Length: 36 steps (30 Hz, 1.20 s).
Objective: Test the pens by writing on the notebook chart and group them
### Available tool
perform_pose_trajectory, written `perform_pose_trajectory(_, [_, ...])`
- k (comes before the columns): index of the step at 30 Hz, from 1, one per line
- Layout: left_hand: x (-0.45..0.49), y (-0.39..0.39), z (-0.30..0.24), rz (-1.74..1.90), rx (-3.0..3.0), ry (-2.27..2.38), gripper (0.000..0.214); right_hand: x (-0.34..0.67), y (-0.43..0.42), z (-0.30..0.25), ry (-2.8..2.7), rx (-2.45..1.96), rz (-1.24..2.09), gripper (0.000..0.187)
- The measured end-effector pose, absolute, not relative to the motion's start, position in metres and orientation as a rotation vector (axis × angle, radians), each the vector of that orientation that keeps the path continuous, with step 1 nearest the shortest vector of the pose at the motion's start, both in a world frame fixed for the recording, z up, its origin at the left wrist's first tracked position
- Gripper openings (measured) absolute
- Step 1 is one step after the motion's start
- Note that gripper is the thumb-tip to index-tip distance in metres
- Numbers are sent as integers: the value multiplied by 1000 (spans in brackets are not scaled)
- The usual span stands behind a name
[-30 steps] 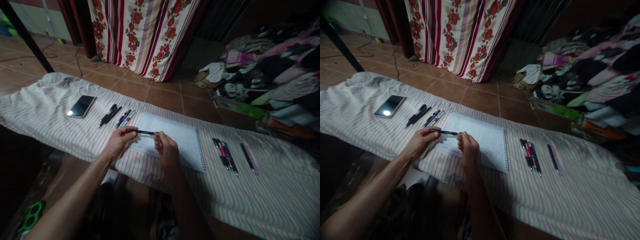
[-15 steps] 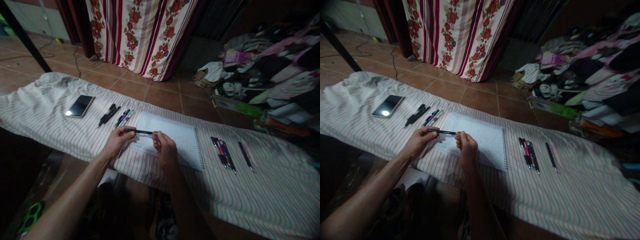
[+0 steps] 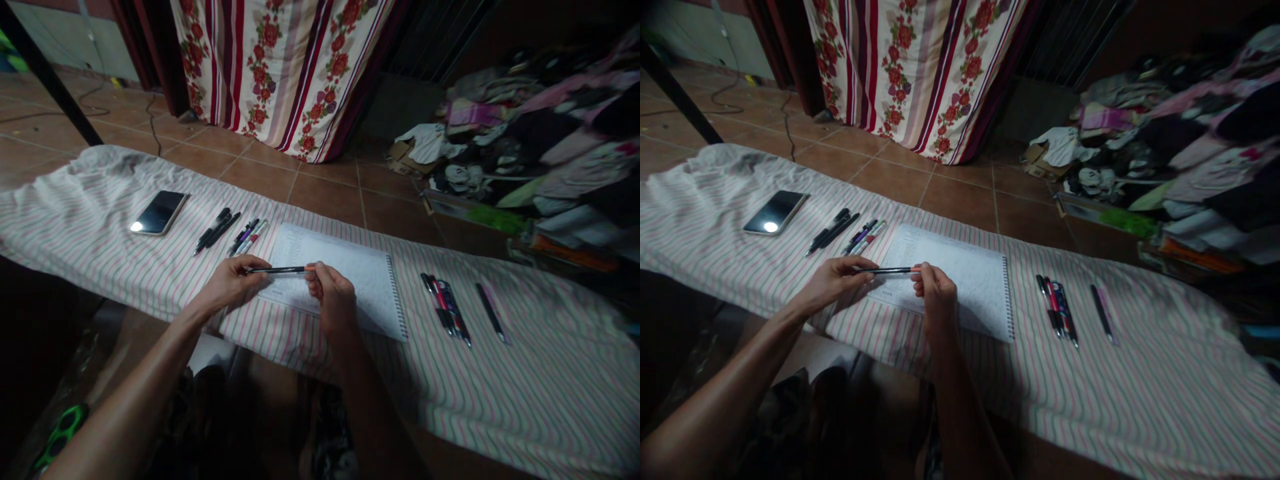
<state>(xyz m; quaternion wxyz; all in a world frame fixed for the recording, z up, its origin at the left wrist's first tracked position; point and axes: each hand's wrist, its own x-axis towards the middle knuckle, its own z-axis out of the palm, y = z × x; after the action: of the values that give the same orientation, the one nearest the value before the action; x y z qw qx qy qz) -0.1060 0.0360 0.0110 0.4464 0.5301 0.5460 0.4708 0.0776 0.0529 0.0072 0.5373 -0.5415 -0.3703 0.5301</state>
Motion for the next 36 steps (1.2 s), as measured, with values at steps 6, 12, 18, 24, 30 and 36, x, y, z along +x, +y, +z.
perform_pose_trajectory(6, [-103, 35, 1, 921, 2159, 1519, 18, 74, 53, 7, -978, -1328, 1191, 23])
perform_pose_trajectory(12, [-91, 28, -2, 680, 2568, 1660, 31, 68, 48, 9, -1058, -1333, 1201, 23])
perform_pose_trajectory(18, [-87, 24, -3, 761, 2583, 1782, 26, 67, 48, 10, -1069, -1306, 1223, 25])
perform_pose_trajectory(24, [-79, 22, -2, 664, 2567, 1821, 29, 66, 47, 11, -1080, -1324, 1234, 24])
perform_pose_trajectory(30, [-73, 23, -3, 592, 2545, 1853, 35, 66, 47, 9, -1083, -1318, 1241, 24])
perform_pose_trajectory(36, [-70, 23, -4, 636, 2532, 1808, 32, 66, 47, 10, -1074, -1348, 1255, 23])
